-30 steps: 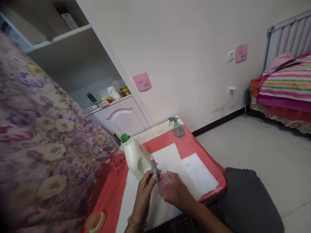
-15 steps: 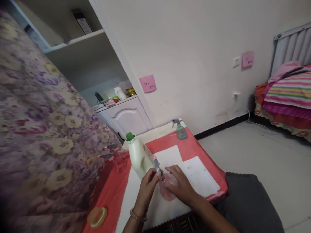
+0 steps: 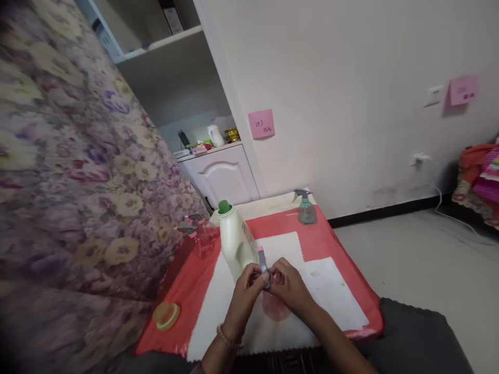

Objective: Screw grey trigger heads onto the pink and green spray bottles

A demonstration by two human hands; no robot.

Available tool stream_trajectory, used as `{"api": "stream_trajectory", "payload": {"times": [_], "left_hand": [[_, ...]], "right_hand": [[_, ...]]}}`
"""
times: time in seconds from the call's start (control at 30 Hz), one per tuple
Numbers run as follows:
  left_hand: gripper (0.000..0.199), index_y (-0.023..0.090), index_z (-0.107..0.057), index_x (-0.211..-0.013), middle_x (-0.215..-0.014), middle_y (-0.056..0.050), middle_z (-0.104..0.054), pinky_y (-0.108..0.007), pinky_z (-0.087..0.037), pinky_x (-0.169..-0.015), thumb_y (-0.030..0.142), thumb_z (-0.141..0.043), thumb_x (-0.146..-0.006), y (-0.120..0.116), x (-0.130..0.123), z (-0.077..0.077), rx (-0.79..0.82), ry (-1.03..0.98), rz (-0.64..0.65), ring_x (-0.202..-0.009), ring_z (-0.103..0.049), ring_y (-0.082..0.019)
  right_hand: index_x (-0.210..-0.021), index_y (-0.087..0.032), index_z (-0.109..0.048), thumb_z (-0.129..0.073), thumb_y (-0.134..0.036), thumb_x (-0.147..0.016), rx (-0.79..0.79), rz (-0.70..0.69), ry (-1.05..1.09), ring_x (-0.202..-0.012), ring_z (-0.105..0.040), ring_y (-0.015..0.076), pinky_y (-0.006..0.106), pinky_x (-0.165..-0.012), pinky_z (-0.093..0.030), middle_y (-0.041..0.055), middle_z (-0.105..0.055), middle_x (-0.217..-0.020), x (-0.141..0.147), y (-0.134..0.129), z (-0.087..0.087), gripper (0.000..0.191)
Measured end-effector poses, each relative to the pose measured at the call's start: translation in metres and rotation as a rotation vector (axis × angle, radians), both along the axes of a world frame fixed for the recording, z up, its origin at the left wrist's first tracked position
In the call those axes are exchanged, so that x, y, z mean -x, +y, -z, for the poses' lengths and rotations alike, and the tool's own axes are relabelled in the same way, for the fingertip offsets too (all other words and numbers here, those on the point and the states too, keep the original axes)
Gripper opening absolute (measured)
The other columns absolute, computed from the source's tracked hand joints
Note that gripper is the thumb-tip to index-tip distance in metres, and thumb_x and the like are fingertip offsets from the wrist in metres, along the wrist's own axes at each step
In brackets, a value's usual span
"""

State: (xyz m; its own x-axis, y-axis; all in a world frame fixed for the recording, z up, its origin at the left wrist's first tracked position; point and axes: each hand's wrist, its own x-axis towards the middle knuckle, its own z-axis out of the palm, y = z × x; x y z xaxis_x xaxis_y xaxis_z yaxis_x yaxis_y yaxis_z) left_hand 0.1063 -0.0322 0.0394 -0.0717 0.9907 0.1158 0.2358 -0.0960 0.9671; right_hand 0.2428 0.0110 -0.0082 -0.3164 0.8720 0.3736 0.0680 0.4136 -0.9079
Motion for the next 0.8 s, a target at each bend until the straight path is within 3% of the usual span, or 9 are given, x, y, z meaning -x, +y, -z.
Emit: {"api": "stream_trajectory", "payload": {"times": [0.2,0.37,0.43,0.67,0.8], "left_hand": [[0.025,0.019,-0.058,-0.082,-0.080,-0.002,-0.063,-0.030,-0.047,-0.075,0.043,-0.066,-0.079,-0.002,-0.001,0.005,0.015,-0.054,-0.013,-0.081,-0.062,-0.019],[0.024,0.019,-0.060,-0.084,-0.082,-0.003,-0.066,-0.030,-0.048,-0.073,0.042,-0.066,-0.079,-0.004,-0.002,0.003,0.013,-0.101,0.005,-0.081,-0.063,-0.020],[0.023,0.018,-0.060,-0.085,-0.083,-0.003,-0.065,-0.030,-0.048,-0.073,0.040,-0.065,-0.080,-0.005,-0.002,0.003,0.005,-0.104,0.009,-0.081,-0.063,-0.019],[0.021,0.018,-0.061,-0.088,-0.083,-0.002,-0.063,-0.028,-0.047,-0.076,0.036,-0.067,-0.079,-0.007,-0.005,0.001,0.004,-0.098,-0.037,-0.083,-0.061,-0.018],[0.020,0.018,-0.061,-0.089,-0.084,-0.002,-0.064,-0.027,-0.046,-0.073,0.035,-0.066,-0.080,-0.006,-0.004,0.000,0.006,-0.096,-0.013,-0.081,-0.060,-0.017]], "right_hand": [[-0.076,-0.021,-0.051,-0.067,-0.030,-0.074,0.033,0.215,-0.038,-0.061,-0.044,0.0129,0.026,-0.057,-0.035,-0.0042,-0.047,-0.073,0.012,-0.011,0.008,0.019],[-0.098,-0.021,-0.061,-0.068,-0.036,-0.079,0.041,0.007,0.013,-0.070,-0.051,0.0150,0.028,-0.064,-0.043,0.0001,-0.057,-0.087,0.002,-0.010,0.000,0.025],[-0.096,-0.021,-0.062,-0.062,-0.036,-0.084,0.022,-0.014,0.044,-0.071,-0.052,0.0153,0.028,-0.064,-0.043,0.0009,-0.057,-0.087,0.002,-0.010,0.000,0.020],[-0.078,-0.022,-0.051,-0.067,-0.030,-0.076,0.029,0.264,0.029,-0.064,-0.048,0.0145,0.027,-0.060,-0.040,-0.0039,-0.047,-0.073,0.015,-0.012,0.012,0.018],[-0.094,-0.022,-0.058,-0.065,-0.029,-0.079,-0.021,0.076,0.021,-0.073,-0.052,0.0161,0.028,-0.066,-0.043,0.0008,-0.055,-0.089,0.007,-0.010,0.006,0.017]]}}
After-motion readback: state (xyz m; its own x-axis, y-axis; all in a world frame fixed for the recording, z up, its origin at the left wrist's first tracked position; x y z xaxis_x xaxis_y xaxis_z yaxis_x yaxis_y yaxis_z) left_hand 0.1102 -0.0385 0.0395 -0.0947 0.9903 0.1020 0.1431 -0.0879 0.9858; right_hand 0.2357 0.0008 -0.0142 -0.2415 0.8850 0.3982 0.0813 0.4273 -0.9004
